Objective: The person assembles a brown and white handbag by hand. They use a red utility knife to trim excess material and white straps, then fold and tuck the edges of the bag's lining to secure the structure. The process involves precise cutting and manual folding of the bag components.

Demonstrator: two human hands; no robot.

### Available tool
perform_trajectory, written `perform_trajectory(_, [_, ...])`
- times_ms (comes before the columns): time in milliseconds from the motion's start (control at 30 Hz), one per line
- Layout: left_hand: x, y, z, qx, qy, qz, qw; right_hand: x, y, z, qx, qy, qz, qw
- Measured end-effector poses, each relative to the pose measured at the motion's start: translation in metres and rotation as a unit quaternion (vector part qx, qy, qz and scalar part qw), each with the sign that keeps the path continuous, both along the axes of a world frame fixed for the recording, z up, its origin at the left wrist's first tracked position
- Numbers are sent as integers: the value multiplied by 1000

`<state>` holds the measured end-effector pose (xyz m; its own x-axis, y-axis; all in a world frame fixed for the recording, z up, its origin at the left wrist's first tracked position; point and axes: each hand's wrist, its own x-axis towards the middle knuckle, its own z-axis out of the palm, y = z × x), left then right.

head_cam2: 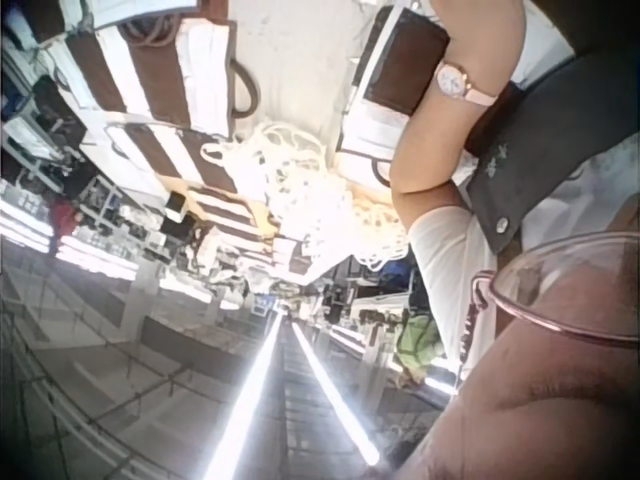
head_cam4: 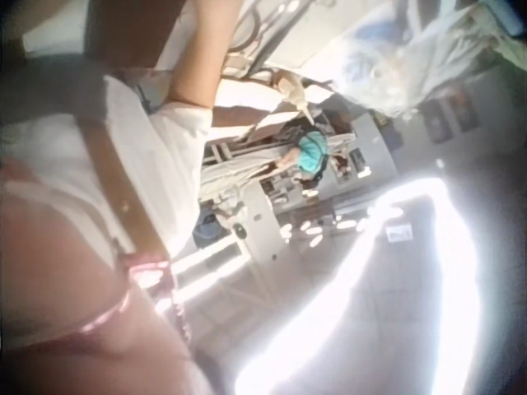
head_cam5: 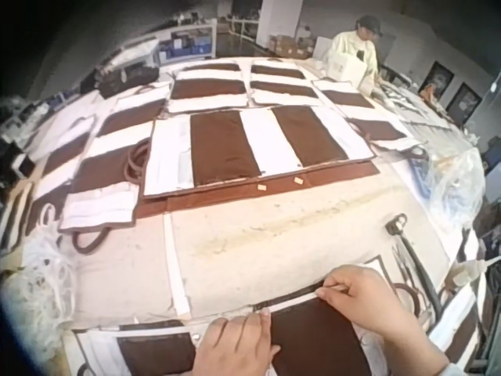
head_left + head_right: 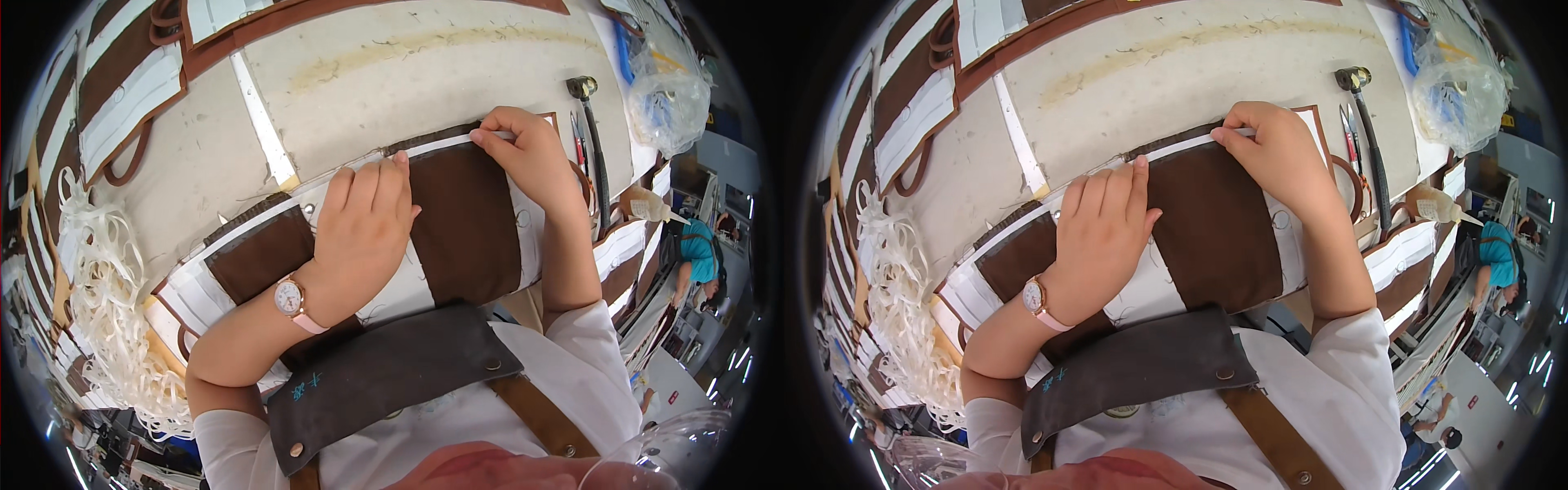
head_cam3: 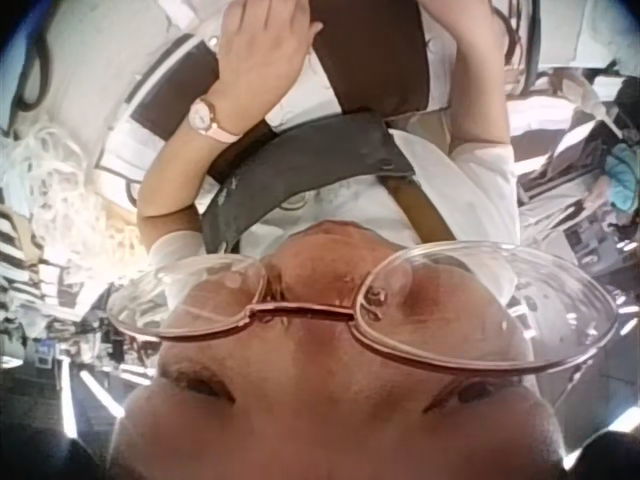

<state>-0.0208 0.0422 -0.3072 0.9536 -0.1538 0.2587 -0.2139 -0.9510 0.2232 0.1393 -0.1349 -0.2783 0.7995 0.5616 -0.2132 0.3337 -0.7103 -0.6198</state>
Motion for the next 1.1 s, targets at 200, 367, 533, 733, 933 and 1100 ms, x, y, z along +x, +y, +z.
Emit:
perform_trajectory(200, [3,2,2,7,3,-11,1000,-2,6,2,-31,-6,-13,999])
perform_trajectory(367, [6,0,2,8,-6,-15,1000,-3,6,-2,-24,-31,-5,999])
perform_trajectory(533, [13,-2,3,13,-7,-14,1000,-4,6,-2,-29,-43,10,999])
perform_trajectory(733, [23,-13,14,53,61,3,997,-4,4,-11,-12,-89,21,996])
perform_trajectory(933, [27,-28,-13,29,-48,-29,998,-4,-7,8,-87,-210,35,973])
perform_trajectory(1100, [34,-19,-11,-18,-37,-41,998,0,-31,6,98,34,-91,990])
